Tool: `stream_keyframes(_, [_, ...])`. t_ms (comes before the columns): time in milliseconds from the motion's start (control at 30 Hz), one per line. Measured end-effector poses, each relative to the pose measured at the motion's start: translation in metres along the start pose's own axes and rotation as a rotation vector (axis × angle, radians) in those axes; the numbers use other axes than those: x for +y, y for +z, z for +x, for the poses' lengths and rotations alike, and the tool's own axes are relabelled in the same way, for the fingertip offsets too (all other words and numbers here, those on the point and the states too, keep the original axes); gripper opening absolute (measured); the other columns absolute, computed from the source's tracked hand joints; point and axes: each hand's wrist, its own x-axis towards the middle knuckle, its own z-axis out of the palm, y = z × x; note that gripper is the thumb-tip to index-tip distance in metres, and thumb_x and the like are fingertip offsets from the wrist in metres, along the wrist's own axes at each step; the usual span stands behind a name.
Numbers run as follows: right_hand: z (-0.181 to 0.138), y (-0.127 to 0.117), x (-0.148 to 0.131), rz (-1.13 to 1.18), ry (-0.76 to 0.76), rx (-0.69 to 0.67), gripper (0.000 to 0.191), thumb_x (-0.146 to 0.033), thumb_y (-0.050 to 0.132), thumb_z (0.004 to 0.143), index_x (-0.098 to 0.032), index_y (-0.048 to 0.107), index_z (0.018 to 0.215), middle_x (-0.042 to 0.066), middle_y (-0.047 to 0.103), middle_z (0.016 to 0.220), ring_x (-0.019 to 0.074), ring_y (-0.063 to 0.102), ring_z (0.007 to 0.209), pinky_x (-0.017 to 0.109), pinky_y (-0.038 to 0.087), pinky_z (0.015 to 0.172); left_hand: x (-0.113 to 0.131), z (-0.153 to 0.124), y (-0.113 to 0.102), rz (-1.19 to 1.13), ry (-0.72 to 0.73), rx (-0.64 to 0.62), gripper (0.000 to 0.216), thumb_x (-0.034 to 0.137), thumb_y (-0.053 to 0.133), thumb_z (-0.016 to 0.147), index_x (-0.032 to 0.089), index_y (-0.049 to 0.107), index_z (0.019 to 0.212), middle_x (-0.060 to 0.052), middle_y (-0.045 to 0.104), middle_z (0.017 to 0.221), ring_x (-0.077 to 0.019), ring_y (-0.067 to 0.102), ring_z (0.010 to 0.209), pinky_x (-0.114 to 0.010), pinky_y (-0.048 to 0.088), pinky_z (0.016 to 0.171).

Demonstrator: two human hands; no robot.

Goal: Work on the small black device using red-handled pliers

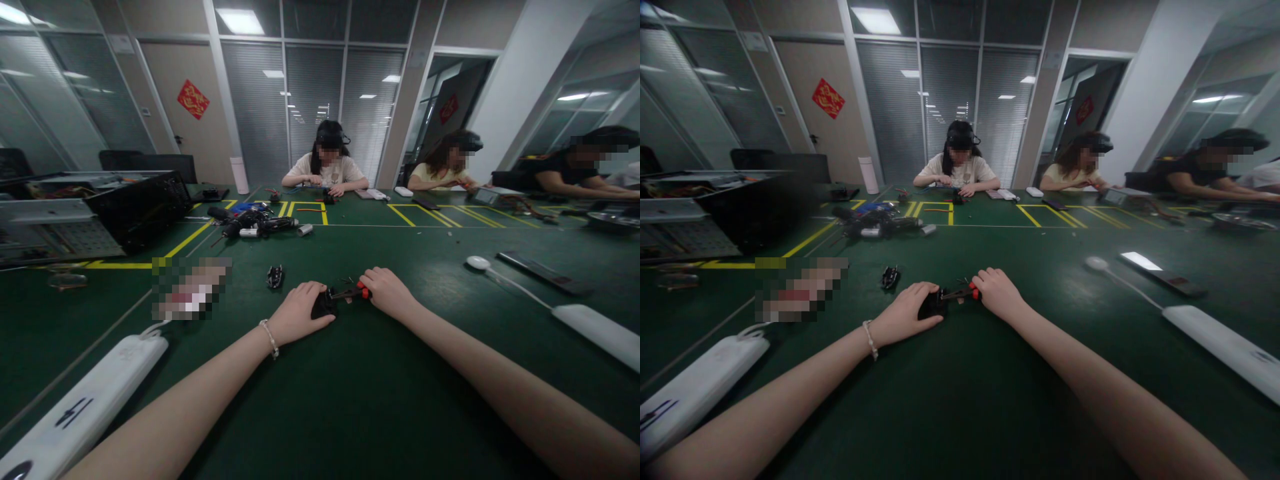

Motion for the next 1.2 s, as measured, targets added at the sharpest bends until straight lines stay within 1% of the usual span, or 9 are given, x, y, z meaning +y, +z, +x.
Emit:
stream_keyframes(300, [-0.0005,-0.0027,-0.0005,0.009,-0.009,0.005,0.022,-0.004,0.043,0.070,-0.013,0.057,0.085,0.008,0.056,0.083,0.0175,0.047,0.075,0.028,0.032,0.068,-0.0008,0.0008,0.0020,0.008,0.005,0.002,0.050,0.048,0.054,0.075,0.019,0.042,0.114,-0.008,0.049,0.114,-0.0245,0.046,0.105,-0.039,0.038,0.088])
stream_keyframes(500, [-0.0008,0.0005,0.0001,-0.010,-0.006,-0.006,0.022,-0.005,0.045,0.069,-0.013,0.057,0.086,0.008,0.057,0.084,0.0183,0.047,0.077,0.028,0.032,0.068,-0.0007,0.0009,0.0025,0.014,0.010,0.016,0.049,0.047,0.055,0.075,0.019,0.042,0.113,-0.008,0.049,0.114,-0.0247,0.046,0.105,-0.039,0.038,0.088])
stream_keyframes(1200, [-0.0009,-0.0017,-0.0005,0.014,-0.011,-0.004,0.021,-0.006,0.044,0.072,-0.013,0.057,0.086,0.008,0.057,0.084,0.0169,0.048,0.076,0.028,0.033,0.068,-0.0001,0.0003,0.0003,-0.004,-0.005,-0.013,0.051,0.049,0.053,0.076,0.020,0.041,0.116,-0.008,0.048,0.117,-0.0246,0.044,0.108,-0.040,0.037,0.090])
